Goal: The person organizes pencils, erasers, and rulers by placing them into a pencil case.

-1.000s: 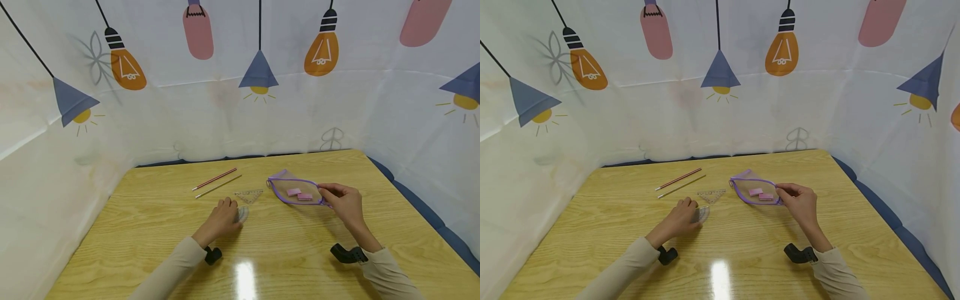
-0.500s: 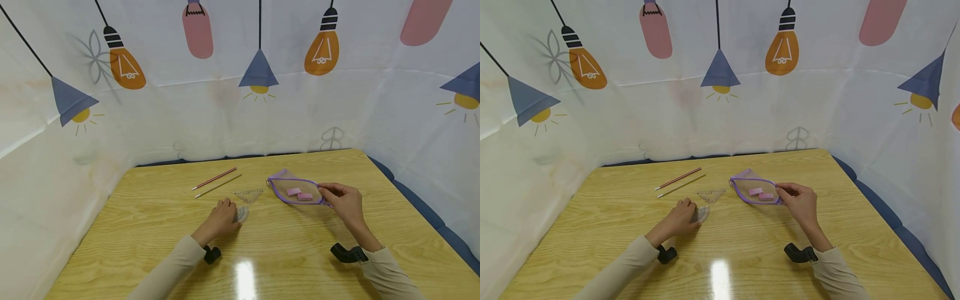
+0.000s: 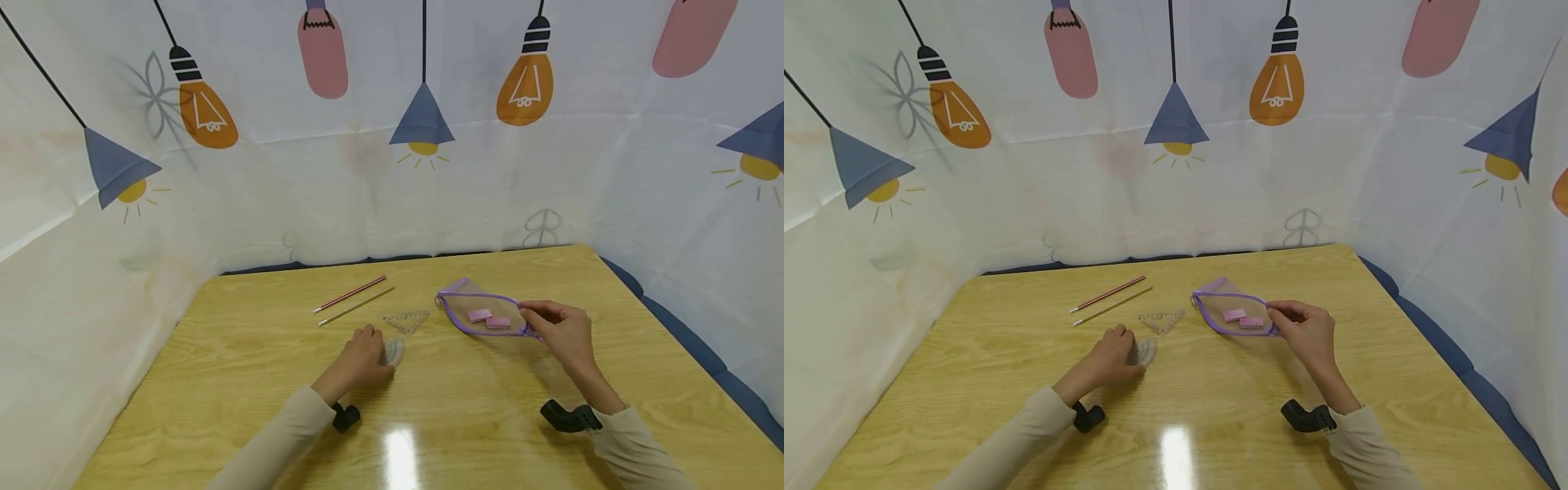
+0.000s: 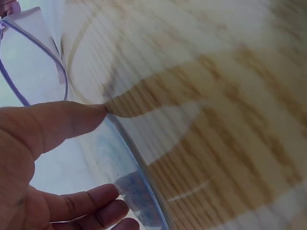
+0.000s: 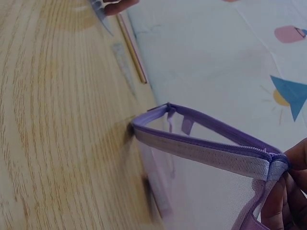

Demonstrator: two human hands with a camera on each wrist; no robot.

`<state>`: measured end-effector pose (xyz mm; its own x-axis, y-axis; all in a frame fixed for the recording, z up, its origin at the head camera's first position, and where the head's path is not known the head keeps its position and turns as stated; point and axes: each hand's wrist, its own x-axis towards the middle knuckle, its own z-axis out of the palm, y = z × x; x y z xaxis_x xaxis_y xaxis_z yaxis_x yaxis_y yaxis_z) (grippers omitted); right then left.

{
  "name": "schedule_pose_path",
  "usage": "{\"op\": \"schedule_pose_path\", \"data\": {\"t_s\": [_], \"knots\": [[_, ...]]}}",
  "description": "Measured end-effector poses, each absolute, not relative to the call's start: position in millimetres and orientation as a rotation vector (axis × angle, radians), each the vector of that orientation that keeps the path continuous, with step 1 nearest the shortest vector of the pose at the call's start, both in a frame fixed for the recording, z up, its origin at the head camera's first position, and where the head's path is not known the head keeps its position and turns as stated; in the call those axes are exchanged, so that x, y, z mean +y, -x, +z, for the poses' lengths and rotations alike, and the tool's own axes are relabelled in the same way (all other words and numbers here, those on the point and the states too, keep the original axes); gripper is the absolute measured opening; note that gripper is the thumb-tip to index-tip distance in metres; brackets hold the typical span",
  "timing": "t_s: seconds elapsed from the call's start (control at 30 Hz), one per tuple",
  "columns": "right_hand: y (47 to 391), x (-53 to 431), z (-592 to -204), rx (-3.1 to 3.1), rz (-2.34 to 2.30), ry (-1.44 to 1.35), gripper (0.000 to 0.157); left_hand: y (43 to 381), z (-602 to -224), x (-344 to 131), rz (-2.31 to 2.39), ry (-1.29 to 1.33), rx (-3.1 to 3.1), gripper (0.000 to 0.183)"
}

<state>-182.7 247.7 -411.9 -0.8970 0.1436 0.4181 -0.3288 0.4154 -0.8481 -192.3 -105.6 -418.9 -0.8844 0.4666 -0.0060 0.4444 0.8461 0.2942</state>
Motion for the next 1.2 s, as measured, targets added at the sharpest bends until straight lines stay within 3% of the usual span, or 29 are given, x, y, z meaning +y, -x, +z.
{"op": "schedule_pose_path", "data": {"t_s": [0.47, 0.8, 1.2], "knots": [[164, 231, -380, -2.282, 1.455, -0.155, 0.017, 193, -420, -106, 0.487, -0.724, 3.033, 0.043], [164, 231, -381, -2.279, 1.466, -0.163, 0.018, 194, -411, -104, 0.583, -0.792, 3.041, 0.035], [163, 232, -382, -2.271, 1.472, -0.170, 0.017, 193, -403, -98, 0.668, -0.736, 2.972, 0.043]]}}
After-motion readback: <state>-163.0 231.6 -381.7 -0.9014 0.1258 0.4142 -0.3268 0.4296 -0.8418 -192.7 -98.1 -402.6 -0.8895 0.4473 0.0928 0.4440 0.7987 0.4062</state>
